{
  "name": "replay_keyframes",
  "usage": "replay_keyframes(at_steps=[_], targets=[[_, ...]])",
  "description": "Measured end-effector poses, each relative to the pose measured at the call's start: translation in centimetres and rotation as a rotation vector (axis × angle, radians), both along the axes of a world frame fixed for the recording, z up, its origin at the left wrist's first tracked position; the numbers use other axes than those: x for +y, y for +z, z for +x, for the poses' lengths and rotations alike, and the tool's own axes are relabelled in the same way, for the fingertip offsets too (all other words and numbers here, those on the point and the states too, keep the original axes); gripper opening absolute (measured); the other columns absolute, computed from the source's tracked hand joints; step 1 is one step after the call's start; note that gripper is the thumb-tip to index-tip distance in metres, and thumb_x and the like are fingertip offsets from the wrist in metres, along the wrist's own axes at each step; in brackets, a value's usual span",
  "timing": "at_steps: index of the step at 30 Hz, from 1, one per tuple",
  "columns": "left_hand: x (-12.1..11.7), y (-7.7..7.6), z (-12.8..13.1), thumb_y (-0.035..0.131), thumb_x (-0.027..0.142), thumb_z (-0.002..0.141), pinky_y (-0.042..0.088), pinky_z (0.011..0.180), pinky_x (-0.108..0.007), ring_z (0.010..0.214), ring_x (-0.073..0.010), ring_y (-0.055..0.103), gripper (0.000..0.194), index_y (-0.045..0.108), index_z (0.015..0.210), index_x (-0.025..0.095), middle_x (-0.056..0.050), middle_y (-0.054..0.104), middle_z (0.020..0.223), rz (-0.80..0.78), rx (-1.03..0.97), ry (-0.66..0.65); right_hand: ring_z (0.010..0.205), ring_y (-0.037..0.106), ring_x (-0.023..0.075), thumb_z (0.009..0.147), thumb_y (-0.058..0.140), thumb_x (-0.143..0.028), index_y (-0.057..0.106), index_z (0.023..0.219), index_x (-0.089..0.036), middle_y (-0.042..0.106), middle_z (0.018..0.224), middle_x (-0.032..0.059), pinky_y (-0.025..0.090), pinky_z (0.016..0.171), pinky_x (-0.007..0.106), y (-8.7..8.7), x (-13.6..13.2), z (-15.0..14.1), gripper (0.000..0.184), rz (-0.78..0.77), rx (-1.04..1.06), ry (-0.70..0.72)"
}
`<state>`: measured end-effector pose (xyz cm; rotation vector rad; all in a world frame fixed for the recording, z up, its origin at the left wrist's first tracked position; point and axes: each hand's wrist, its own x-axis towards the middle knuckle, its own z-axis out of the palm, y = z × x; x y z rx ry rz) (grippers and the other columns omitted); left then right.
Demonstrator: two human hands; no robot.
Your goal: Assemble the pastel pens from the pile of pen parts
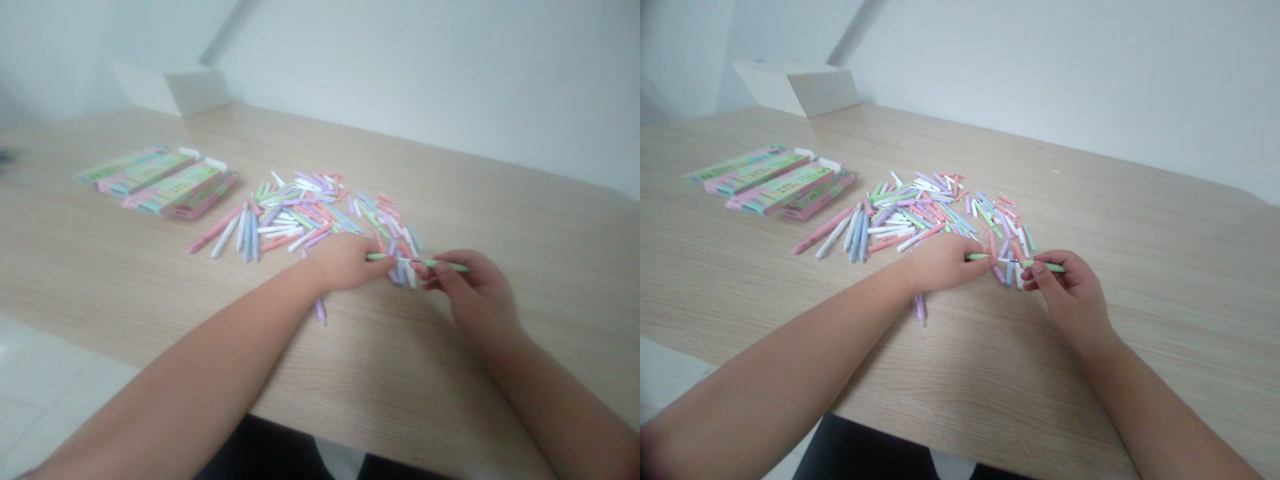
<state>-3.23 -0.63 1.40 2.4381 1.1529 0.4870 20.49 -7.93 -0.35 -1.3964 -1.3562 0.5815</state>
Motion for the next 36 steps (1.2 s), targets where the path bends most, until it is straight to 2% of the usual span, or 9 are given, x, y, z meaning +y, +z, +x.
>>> replay_keyframes(at_steps=[12,23,28,36], targets=[[0.12,-0.02,-0.25,0.033,0.069,0.098,0.039,0.066,-0.032,0.077,-0.0206,0.062,0.06,0.077,0.104,0.03,-0.005,0.074,0.092,0.014,0.015,-0.02,0.062,0.071,0.0146,0.088,0.077,-0.039,0.07,0.094,-0.023,0.075,0.075,0.0005,0.063,0.061,0.027,-0.09,0.22,0.32,0.018,0.015,0.096,0.012],[-0.07,0.23,-0.21,0.035,0.067,0.098,0.041,0.07,-0.032,0.08,-0.0214,0.064,0.057,0.077,0.114,0.032,-0.005,0.075,0.095,-0.016,0.01,-0.03,0.062,0.071,0.0174,0.088,0.076,-0.044,0.069,0.097,-0.024,0.075,0.077,0.0017,0.063,0.06,0.032,0.04,0.0,0.12,0.023,-0.011,0.002,0.014],[-0.09,0.28,-0.2,0.035,0.068,0.098,0.042,0.07,-0.032,0.078,-0.0211,0.063,0.059,0.077,0.111,0.03,-0.006,0.074,0.093,-0.03,0.021,-0.025,0.062,0.071,0.0171,0.088,0.076,-0.044,0.07,0.097,-0.025,0.075,0.077,0.0011,0.063,0.061,0.032,-0.07,0.08,0.28,0.022,-0.016,0.002,0.003],[0.0,0.05,-0.26,0.034,0.068,0.098,0.039,0.067,-0.032,0.074,-0.0201,0.061,0.057,0.077,0.112,0.033,-0.005,0.073,0.089,-0.028,0.013,-0.031,0.062,0.071,0.0174,0.088,0.077,-0.043,0.069,0.098,-0.024,0.075,0.077,0.0012,0.064,0.062,0.033,-0.26,0.15,0.36,0.022,-0.011,0.02,0.011]])
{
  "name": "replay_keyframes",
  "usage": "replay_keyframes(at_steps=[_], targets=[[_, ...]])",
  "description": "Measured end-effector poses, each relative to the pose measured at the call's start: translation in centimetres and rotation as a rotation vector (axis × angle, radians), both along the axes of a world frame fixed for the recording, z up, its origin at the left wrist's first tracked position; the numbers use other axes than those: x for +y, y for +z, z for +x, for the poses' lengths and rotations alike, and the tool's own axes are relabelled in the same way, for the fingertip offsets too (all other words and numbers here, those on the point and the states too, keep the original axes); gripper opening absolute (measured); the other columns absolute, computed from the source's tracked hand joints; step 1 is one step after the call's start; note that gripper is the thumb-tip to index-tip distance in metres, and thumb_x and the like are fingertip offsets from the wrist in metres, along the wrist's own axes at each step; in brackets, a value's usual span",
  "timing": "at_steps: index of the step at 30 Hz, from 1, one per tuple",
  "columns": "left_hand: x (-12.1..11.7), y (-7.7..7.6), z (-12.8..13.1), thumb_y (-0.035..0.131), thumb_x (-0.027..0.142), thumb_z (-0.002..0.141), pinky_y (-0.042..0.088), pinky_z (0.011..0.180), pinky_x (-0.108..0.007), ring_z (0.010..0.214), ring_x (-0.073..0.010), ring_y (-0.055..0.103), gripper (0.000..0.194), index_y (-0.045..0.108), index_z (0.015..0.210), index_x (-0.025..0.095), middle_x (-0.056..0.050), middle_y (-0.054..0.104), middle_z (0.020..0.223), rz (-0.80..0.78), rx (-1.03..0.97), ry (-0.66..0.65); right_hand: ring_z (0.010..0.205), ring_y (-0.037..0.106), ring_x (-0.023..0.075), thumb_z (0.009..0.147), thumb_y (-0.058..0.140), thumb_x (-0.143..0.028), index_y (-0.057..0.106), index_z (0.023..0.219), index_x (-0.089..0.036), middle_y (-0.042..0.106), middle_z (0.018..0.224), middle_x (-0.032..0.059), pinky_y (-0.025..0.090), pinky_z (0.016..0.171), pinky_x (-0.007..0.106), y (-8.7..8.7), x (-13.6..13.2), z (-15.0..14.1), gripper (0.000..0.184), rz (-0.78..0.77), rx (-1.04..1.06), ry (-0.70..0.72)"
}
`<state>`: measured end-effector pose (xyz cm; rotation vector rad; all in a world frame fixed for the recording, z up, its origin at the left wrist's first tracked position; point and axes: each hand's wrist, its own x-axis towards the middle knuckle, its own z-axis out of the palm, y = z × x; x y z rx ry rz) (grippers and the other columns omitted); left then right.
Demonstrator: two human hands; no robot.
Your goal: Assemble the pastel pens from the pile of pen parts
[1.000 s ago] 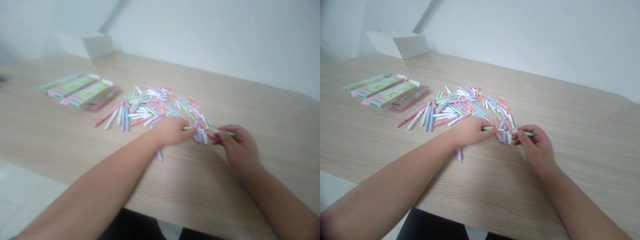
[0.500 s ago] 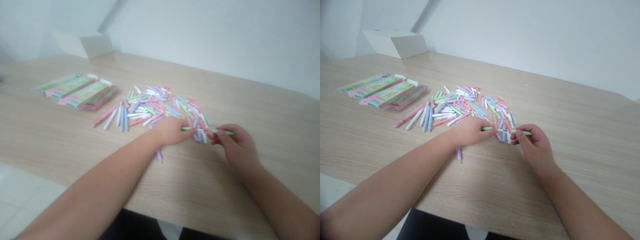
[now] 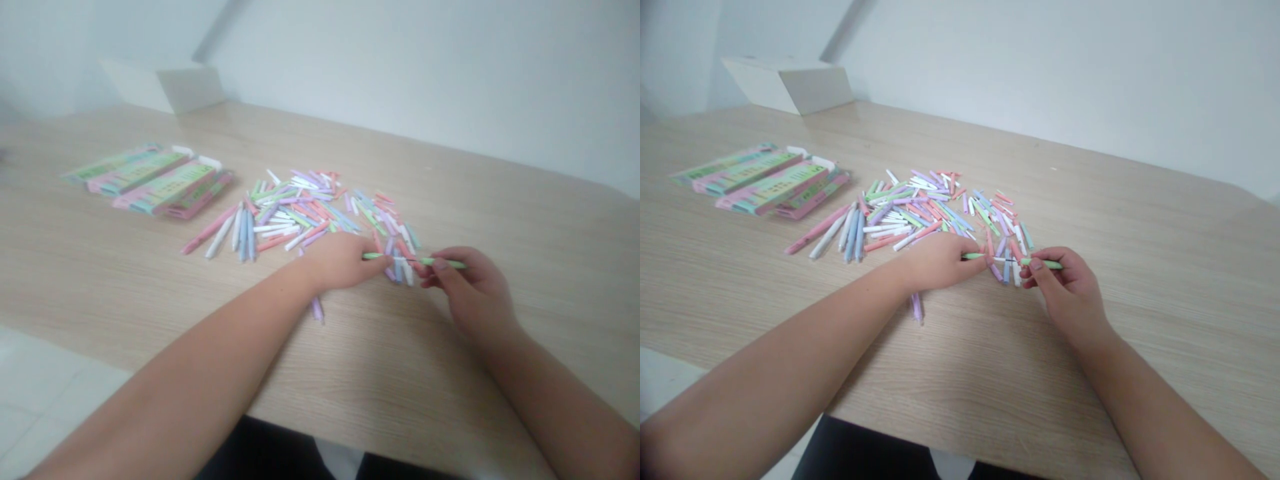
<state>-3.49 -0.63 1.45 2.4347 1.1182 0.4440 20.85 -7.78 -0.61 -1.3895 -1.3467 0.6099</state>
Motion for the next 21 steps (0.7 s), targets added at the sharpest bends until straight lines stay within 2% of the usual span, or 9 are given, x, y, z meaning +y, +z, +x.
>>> replay_keyframes(at_steps=[8,21], targets=[[0.0,-0.16,0.2,0.036,0.07,0.096,0.038,0.066,-0.033,0.073,-0.0212,0.061,0.058,0.078,0.105,0.031,-0.005,0.073,0.086,0.009,0.012,0.018,0.063,0.073,0.0183,0.088,0.076,-0.046,0.069,0.099,-0.025,0.076,0.079,0.0018,0.064,0.061,0.033,-0.09,-0.03,0.02,0.024,-0.013,-0.031,0.02],[-0.05,-0.23,0.37,0.036,0.071,0.095,0.039,0.066,-0.033,0.076,-0.0224,0.062,0.059,0.078,0.105,0.032,-0.005,0.073,0.086,-0.001,0.025,0.034,0.064,0.073,0.0187,0.086,0.078,-0.046,0.068,0.1,-0.024,0.077,0.08,0.0023,0.064,0.06,0.032,-0.22,-0.05,-0.2,0.027,-0.027,-0.03,0.047]])
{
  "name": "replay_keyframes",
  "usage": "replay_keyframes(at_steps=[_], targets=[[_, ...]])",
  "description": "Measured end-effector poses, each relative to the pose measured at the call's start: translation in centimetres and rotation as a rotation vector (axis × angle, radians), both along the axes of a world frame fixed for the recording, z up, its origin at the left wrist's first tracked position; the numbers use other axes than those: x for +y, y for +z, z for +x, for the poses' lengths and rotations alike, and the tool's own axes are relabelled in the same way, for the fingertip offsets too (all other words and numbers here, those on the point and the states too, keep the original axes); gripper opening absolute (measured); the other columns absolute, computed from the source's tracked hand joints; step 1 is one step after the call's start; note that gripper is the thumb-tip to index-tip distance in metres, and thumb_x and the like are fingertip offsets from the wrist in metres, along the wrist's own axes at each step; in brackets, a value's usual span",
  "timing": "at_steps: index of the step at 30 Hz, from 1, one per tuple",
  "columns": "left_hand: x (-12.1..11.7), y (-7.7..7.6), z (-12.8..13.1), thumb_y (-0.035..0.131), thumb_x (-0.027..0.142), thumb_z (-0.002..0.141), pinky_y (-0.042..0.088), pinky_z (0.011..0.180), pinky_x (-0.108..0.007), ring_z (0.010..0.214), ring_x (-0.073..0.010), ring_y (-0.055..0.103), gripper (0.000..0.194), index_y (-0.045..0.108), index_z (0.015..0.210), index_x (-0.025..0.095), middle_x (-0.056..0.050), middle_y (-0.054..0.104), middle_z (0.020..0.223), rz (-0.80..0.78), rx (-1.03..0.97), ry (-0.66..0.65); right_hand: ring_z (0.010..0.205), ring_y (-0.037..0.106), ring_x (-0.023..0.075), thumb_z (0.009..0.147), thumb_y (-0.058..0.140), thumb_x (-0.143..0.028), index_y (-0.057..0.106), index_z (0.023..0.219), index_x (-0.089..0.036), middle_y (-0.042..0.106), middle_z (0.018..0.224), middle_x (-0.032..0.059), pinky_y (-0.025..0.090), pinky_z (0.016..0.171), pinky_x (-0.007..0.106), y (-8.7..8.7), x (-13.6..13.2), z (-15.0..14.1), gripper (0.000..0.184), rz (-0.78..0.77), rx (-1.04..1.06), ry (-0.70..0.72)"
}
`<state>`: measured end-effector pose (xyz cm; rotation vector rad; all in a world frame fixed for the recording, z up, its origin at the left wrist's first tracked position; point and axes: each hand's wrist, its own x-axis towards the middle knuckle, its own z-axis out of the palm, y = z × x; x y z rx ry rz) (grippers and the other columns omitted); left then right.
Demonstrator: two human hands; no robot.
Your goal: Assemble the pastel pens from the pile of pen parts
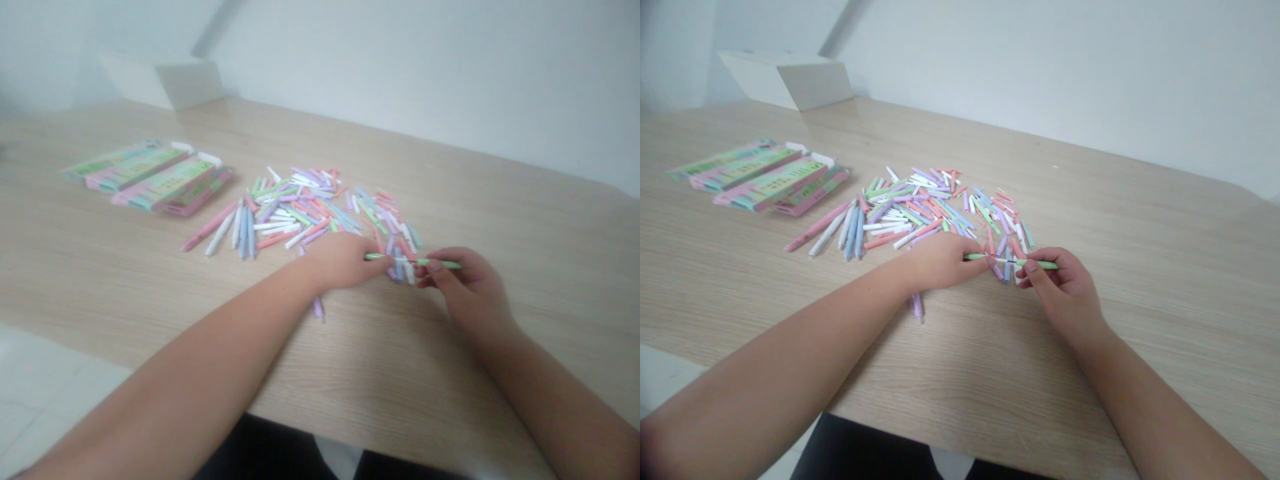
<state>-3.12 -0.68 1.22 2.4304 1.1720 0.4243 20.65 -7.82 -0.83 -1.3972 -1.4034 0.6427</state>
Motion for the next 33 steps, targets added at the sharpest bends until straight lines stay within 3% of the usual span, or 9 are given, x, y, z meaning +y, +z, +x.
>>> replay_keyframes(at_steps=[16,21,26,33], targets=[[-0.4,-0.1,0.4,0.039,0.069,0.096,0.041,0.068,-0.031,0.081,-0.0228,0.065,0.056,0.078,0.106,0.031,-0.005,0.075,0.091,-0.024,0.002,-0.032,0.065,0.076,0.023,0.081,0.082,-0.048,0.071,0.098,-0.024,0.077,0.078,0.0035,0.065,0.057,0.034,0.2,0.1,-0.8,0.031,-0.053,-0.11,0.036],[-0.3,-0.6,0.7,0.043,0.049,0.1,0.046,0.08,-0.032,0.098,-0.0236,0.068,0.041,0.074,0.115,0.027,-0.006,0.076,0.108,-0.035,-0.037,-0.22,0.075,0.078,0.0241,0.082,0.081,-0.047,0.07,0.099,-0.027,0.078,0.083,0.0036,0.067,0.069,0.038,-0.3,0.1,-1.3,0.029,-0.088,-0.073,0.129],[-0.3,-1.0,0.7,0.046,0.036,0.099,0.047,0.081,-0.032,0.095,-0.0218,0.067,0.031,0.068,0.115,0.021,-0.007,0.074,0.108,0.007,-0.125,-0.214,0.085,0.078,0.0237,0.084,0.08,-0.046,0.063,0.105,-0.026,0.079,0.094,0.0043,0.067,0.08,0.04,-0.8,0.3,-1.0,0.033,-0.093,0.011,0.18],[-0.2,-1.4,0.6,0.05,0.034,0.099,0.048,0.083,-0.031,0.092,-0.02,0.066,0.024,0.068,0.107,0.021,-0.005,0.074,0.103,0.001,-0.167,-0.221,0.072,0.074,0.0216,0.085,0.076,-0.052,0.07,0.098,-0.024,0.078,0.084,0.0047,0.063,0.066,0.035,-0.2,0.2,-0.6,0.032,-0.169,-0.127,0.113]])
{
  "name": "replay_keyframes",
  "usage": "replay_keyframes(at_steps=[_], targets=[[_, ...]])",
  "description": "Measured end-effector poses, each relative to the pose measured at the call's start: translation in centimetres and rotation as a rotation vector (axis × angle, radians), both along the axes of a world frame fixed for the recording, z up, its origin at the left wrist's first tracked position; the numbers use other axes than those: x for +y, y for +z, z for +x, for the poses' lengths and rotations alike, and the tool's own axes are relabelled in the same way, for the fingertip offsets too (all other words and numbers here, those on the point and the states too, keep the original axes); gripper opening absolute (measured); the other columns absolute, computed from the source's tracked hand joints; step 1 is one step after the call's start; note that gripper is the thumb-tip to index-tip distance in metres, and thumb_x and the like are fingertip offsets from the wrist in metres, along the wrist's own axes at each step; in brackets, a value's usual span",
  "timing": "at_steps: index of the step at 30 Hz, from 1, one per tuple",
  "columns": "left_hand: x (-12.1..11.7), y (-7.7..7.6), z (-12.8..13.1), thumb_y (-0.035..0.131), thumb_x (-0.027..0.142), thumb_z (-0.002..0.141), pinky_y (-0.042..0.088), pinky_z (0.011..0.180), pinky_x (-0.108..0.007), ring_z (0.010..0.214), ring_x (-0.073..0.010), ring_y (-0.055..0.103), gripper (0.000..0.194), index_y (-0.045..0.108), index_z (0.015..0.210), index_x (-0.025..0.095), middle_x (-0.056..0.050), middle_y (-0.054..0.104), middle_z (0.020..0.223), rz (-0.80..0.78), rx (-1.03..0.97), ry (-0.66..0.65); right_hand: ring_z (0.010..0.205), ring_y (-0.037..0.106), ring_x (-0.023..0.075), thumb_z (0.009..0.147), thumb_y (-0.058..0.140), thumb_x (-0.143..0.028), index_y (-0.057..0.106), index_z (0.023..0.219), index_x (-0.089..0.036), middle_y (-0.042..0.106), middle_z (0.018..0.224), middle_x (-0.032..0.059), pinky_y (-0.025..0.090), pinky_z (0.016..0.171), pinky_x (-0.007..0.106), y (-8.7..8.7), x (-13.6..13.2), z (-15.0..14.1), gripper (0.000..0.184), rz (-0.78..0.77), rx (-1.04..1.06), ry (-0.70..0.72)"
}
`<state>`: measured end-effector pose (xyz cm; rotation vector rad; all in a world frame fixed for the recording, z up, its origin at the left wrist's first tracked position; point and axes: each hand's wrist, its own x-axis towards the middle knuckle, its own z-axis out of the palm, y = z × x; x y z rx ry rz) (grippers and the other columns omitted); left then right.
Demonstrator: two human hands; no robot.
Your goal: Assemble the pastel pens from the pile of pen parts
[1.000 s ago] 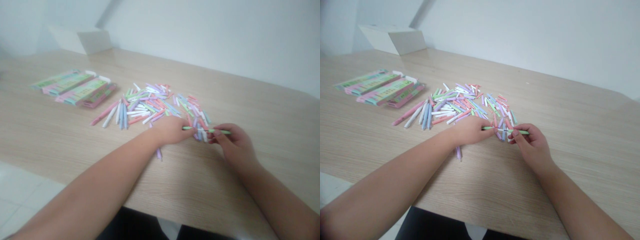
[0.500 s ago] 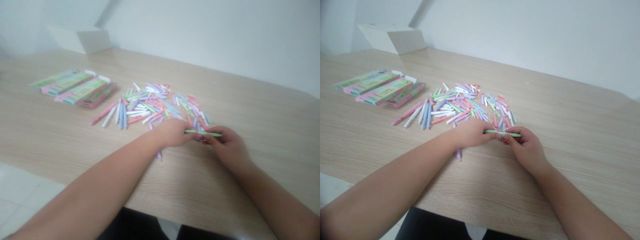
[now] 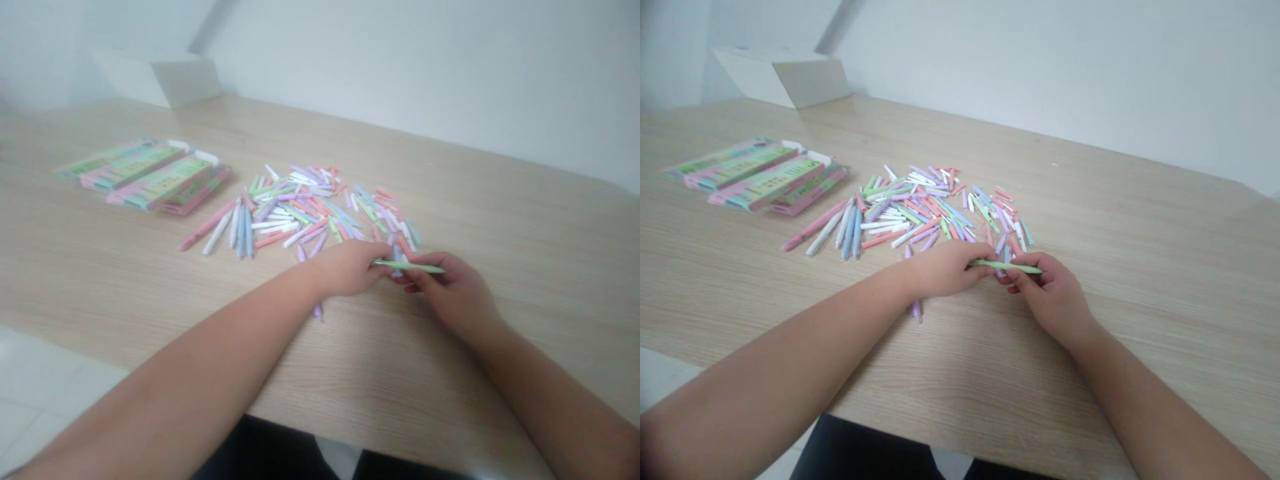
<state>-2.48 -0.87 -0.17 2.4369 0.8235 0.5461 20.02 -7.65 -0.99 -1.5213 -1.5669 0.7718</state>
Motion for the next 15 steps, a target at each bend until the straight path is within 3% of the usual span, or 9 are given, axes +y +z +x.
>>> replay_keyframes(at_steps=[4,9,13,15], targets=[[0.1,-0.1,0.0,0.05,0.034,0.099,0.049,0.084,-0.032,0.096,-0.0209,0.067,0.026,0.07,0.109,0.022,-0.005,0.075,0.104,0.02,-0.004,-0.018,0.063,0.068,0.019,0.089,0.07,-0.052,0.075,0.091,-0.024,0.076,0.075,0.0027,0.054,0.057,0.03,0.9,-0.2,0.5,0.029,0.003,-0.249,-0.013],[0.1,-0.1,0.2,0.048,0.036,0.101,0.048,0.083,-0.033,0.098,-0.0225,0.067,0.03,0.072,0.111,0.022,-0.006,0.075,0.107,0.051,0.024,-0.045,0.055,0.061,0.017,0.1,0.048,-0.059,0.069,0.073,-0.022,0.068,0.062,0.003,0.048,0.054,0.03,1.0,0.1,0.8,0.05,-0.04,-0.369,0.077],[0.4,-0.1,0.2,0.048,0.037,0.1,0.048,0.082,-0.033,0.097,-0.0225,0.068,0.03,0.072,0.111,0.022,-0.006,0.075,0.106,0.033,0.022,-0.002,0.07,0.066,0.0198,0.099,0.055,-0.052,0.065,0.113,-0.022,0.074,0.092,0.007,0.052,0.061,0.031,0.1,0.5,1.2,0.035,0.107,-0.39,0.083],[0.5,-0.2,0.2,0.048,0.037,0.1,0.048,0.081,-0.033,0.096,-0.0224,0.068,0.031,0.072,0.111,0.021,-0.006,0.075,0.105,0.017,0.021,0.024,0.077,0.068,0.021,0.096,0.062,-0.045,0.059,0.124,-0.021,0.073,0.105,0.0097,0.054,0.064,0.032,0.0,0.6,1.7,0.037,0.16,-0.407,0.088]])
